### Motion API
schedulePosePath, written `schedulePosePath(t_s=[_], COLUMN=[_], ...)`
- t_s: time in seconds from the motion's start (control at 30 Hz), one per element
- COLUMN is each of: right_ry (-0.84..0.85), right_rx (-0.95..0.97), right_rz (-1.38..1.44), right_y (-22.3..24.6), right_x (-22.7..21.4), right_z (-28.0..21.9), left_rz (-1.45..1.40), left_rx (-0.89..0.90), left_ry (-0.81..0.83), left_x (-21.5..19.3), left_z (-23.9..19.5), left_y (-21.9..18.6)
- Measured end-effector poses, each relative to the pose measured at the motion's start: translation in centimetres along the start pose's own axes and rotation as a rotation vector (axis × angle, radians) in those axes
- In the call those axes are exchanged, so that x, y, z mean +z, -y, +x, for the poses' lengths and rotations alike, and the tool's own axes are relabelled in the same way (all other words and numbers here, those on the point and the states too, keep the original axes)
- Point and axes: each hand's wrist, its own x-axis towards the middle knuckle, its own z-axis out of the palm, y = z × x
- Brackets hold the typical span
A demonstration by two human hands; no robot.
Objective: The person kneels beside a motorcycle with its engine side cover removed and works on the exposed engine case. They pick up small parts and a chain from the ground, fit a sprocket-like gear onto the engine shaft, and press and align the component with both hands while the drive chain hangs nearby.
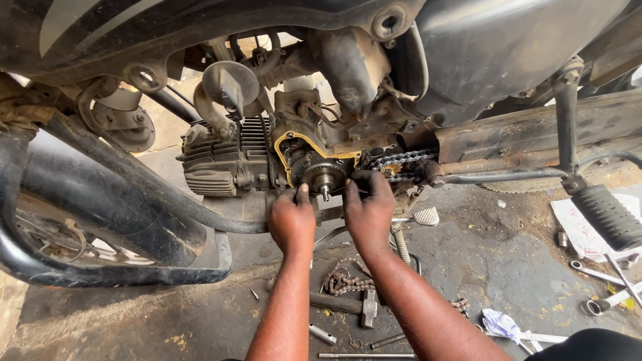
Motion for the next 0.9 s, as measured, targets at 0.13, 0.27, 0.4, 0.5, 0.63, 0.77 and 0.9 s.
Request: schedulePosePath(t_s=[0.13, 0.27, 0.4, 0.5, 0.63, 0.77, 0.9], right_ry=[0.106, 0.237, 0.282, 0.286, 0.191, 0.108, 0.136], right_rx=[0.111, 0.125, 0.071, 0.051, -0.025, 0.151, 0.144], right_rz=[-0.052, -0.258, -0.101, -0.156, -0.082, 0.121, 0.141], right_y=[1.6, 1.9, 1.8, 1.9, 1.4, 0.1, -0.2], right_x=[-0.3, -0.2, -0.3, -0.6, -1.6, -2.6, -3.7], right_z=[0.0, -0.3, -0.4, -0.6, -0.8, -0.9, -1.8], left_rz=[-0.029, 0.012, 0.121, -0.407, -0.517, -0.752, -0.749], left_rx=[-0.006, 0.009, -0.117, -0.215, -0.185, -0.362, -0.446], left_ry=[0.02, 0.012, 0.114, 0.263, 0.265, 0.445, 0.575], left_x=[-0.9, -0.3, 1.4, 3.6, 2.0, 1.0, 1.7], left_z=[-0.2, 0.5, 1.6, 2.0, 0.5, -0.1, 0.8], left_y=[-1.3, -1.1, 0.7, 2.5, -0.8, -3.2, -2.3])
